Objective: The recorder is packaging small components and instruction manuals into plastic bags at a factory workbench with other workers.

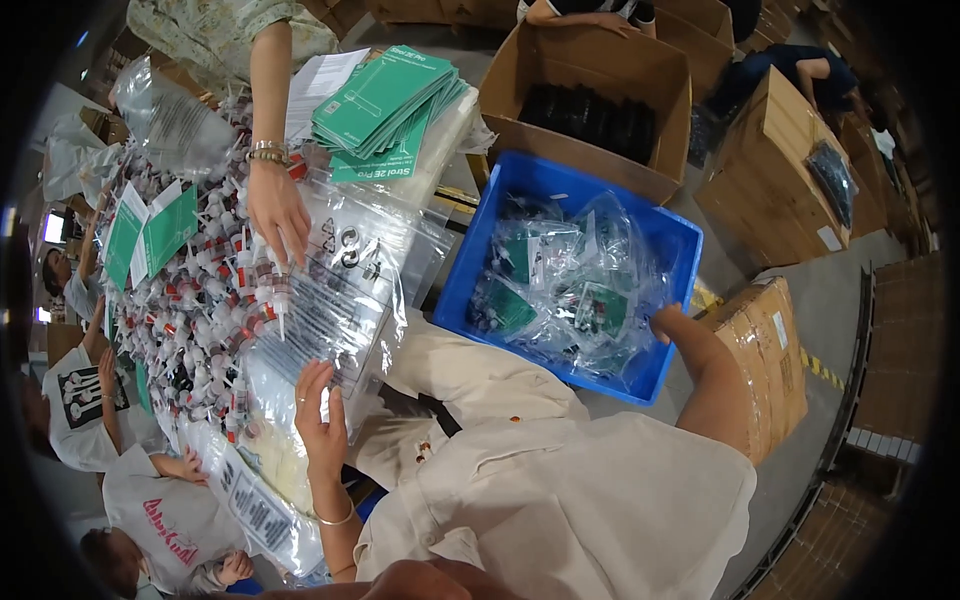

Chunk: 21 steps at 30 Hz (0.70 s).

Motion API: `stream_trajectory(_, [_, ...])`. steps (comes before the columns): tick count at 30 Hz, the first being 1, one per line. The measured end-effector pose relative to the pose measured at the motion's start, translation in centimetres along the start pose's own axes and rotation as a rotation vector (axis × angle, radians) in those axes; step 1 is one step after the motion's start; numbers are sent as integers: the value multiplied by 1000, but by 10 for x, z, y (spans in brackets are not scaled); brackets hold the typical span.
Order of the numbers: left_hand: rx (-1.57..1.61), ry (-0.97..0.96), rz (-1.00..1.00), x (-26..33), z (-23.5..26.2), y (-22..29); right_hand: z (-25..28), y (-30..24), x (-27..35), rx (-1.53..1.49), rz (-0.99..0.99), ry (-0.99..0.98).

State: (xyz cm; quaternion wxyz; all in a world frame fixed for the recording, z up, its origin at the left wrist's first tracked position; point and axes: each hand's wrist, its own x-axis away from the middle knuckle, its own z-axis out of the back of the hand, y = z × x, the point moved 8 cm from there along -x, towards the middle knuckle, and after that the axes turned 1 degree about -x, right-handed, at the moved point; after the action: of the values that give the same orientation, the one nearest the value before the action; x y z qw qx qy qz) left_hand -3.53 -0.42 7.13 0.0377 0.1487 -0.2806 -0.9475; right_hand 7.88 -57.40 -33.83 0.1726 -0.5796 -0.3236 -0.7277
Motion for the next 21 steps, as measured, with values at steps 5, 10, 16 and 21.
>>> stream_trajectory(5, [10,40,15,3,7,1,25,-57,-76,-86,421,199])
stream_trajectory(10, [13,23,12,-23,-32,15,44,-79,-65,93,759,696])
stream_trajectory(16, [-61,298,16,-66,-38,16,190,-132,64,53,901,484])
stream_trajectory(21, [-392,412,26,-99,-59,14,278,-186,267,-253,1181,541])
